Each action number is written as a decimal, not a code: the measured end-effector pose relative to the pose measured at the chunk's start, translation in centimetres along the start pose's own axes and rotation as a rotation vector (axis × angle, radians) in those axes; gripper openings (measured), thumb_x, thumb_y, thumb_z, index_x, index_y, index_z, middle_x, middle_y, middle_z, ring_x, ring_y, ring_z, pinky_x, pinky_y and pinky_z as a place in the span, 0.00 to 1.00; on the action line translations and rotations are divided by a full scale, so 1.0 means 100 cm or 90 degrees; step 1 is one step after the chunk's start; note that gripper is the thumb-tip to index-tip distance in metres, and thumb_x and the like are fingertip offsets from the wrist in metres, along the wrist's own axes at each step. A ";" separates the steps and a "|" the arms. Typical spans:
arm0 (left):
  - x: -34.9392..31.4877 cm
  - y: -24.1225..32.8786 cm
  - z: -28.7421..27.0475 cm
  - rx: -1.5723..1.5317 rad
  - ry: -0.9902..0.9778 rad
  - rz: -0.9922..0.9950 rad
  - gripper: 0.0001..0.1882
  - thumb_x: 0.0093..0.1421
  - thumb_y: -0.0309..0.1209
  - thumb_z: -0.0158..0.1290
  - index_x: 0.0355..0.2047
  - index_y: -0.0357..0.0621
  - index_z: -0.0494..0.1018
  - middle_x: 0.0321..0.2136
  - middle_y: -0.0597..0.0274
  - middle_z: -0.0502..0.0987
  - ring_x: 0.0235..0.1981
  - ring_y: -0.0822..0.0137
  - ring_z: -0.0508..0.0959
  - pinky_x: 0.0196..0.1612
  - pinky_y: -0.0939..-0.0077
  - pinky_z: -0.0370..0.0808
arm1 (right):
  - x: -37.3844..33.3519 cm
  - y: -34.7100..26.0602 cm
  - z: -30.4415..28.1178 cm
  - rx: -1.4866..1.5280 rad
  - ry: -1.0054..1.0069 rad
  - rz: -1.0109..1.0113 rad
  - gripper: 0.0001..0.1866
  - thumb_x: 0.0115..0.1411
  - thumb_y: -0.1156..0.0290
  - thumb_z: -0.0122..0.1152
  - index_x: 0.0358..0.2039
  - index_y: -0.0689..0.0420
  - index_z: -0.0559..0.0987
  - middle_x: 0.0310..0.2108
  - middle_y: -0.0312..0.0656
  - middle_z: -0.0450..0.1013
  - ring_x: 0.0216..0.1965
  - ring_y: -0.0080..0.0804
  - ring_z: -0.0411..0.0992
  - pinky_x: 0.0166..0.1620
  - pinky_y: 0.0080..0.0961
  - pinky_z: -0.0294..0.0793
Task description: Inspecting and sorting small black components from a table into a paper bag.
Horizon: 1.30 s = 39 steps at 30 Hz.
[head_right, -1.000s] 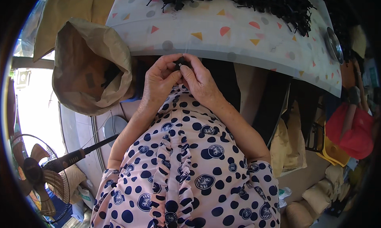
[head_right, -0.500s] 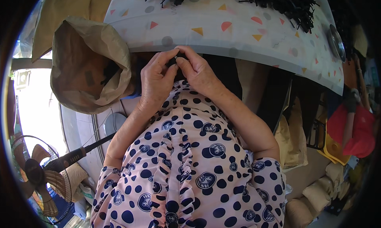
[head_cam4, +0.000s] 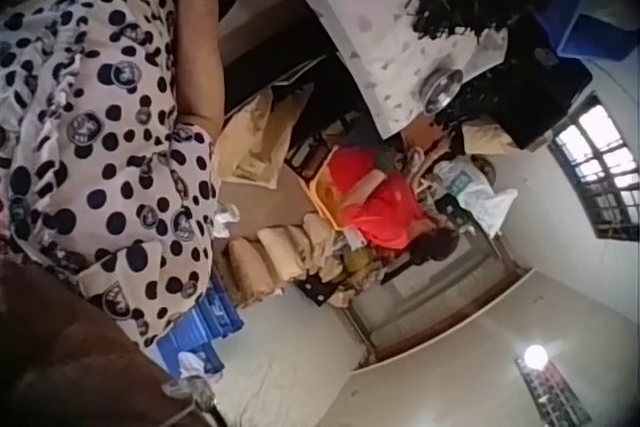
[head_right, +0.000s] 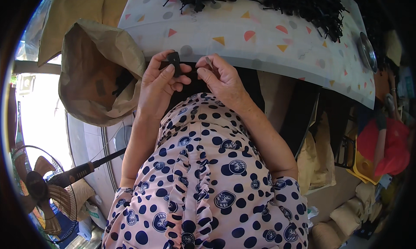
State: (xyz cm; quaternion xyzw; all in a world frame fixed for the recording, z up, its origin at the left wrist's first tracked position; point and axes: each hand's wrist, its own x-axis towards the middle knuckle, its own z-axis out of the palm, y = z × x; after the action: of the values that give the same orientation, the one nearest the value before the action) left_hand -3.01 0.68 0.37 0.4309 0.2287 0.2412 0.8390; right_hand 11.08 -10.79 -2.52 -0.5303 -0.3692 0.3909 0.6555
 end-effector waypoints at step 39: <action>-0.003 -0.026 0.009 0.432 -0.091 0.052 0.17 0.60 0.16 0.45 0.49 0.39 0.59 0.31 0.60 0.73 0.29 0.75 0.77 0.31 0.84 0.74 | -0.014 -0.004 0.009 -0.114 -0.039 0.076 0.10 0.68 0.70 0.45 0.37 0.65 0.70 0.24 0.45 0.73 0.24 0.27 0.70 0.32 0.22 0.71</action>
State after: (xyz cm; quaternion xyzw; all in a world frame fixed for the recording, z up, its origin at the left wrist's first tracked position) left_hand -2.16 -1.36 -1.24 0.7099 0.2189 0.1544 0.6514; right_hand 9.73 -11.69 -2.10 -0.5956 -0.3903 0.4109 0.5694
